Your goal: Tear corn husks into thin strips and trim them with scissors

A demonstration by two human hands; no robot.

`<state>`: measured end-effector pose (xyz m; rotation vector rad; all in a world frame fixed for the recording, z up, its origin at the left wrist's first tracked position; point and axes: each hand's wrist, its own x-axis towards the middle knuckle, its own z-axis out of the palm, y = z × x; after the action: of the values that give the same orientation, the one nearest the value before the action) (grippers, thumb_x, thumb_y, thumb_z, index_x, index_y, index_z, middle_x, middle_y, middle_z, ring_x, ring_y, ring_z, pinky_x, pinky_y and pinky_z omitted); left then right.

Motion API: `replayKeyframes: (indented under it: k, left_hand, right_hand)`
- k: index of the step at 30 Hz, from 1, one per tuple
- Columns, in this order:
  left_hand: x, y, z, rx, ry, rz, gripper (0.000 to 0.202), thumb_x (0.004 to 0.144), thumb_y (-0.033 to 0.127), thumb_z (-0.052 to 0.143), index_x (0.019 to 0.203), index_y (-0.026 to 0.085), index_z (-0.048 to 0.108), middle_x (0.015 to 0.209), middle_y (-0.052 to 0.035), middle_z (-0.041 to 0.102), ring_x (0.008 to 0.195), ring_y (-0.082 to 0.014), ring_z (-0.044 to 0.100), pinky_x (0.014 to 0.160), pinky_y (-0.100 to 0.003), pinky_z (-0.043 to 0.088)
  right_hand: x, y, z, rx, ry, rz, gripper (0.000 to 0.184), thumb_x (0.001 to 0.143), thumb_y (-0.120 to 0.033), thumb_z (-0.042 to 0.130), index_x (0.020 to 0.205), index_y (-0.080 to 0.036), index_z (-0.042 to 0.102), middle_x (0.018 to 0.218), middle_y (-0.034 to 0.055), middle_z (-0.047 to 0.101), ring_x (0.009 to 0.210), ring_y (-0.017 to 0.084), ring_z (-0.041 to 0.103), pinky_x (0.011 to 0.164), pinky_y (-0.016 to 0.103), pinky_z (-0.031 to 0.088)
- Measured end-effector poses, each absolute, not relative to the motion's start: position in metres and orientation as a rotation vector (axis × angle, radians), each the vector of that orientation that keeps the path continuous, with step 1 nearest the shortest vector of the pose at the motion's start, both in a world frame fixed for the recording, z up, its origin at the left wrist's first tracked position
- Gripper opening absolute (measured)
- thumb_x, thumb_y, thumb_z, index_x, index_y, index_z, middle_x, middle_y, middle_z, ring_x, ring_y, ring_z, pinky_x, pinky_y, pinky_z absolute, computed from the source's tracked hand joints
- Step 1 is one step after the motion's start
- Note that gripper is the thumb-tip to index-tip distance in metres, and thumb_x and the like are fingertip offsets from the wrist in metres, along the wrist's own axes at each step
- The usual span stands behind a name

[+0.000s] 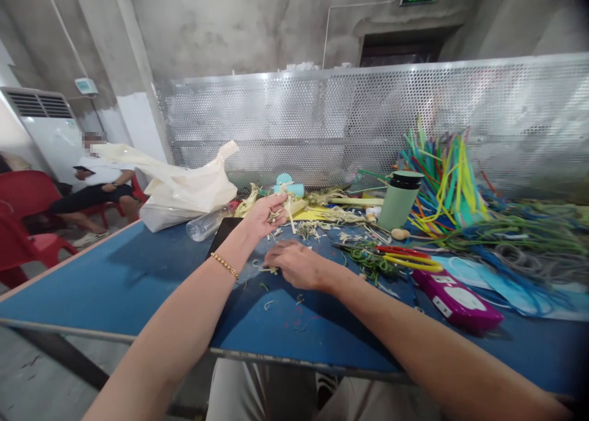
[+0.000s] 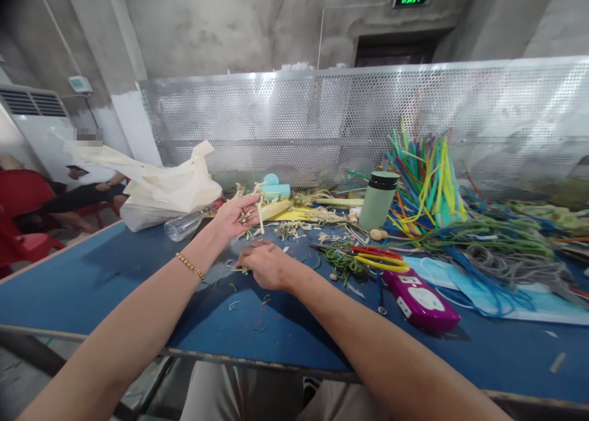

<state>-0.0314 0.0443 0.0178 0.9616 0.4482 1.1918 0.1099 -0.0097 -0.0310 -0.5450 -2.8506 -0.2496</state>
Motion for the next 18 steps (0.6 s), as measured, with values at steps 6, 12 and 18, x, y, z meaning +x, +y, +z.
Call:
replayKeyframes:
  k: [6,12,18]
  left_hand:
    - [-0.036,0.044,0.022,0.946,0.456,1.201,0.033,0.081,0.014,0.062,0.059,0.017,0.038,0.041,0.0095,0.029,0.031,-0.0031,0.026,0.033,-0.017,0.022]
    - [-0.048,0.048,0.031,0.912,0.473,1.266,0.03,0.086,0.015,0.056,0.061,0.017,0.04,0.038,0.0096,0.027,0.029,-0.0044,0.024,0.032,-0.017,0.018]
    - [-0.05,0.054,0.029,0.776,0.503,1.419,0.03,0.089,0.011,0.047,0.06,0.017,0.039,0.036,0.0099,0.025,0.027,-0.0042,0.022,0.032,-0.018,0.015]
  right_hand:
    - [0.103,-0.017,-0.031,-0.517,-2.72,-0.544,0.021,0.093,-0.02,0.044,0.091,-0.015,0.064,0.092,0.0109,0.063,0.09,0.023,0.054,0.081,0.036,0.038]
    - [0.117,-0.017,-0.008,-0.539,-2.438,-0.09,0.014,0.088,-0.014,0.047,0.088,-0.015,0.061,0.081,0.0063,0.061,0.074,0.016,0.052,0.072,0.029,0.041]
    - [0.173,0.01,0.045,-0.858,-1.55,0.087,0.02,0.082,-0.033,0.062,0.089,-0.015,0.062,0.073,0.0032,0.062,0.063,0.013,0.054,0.061,0.027,0.046]
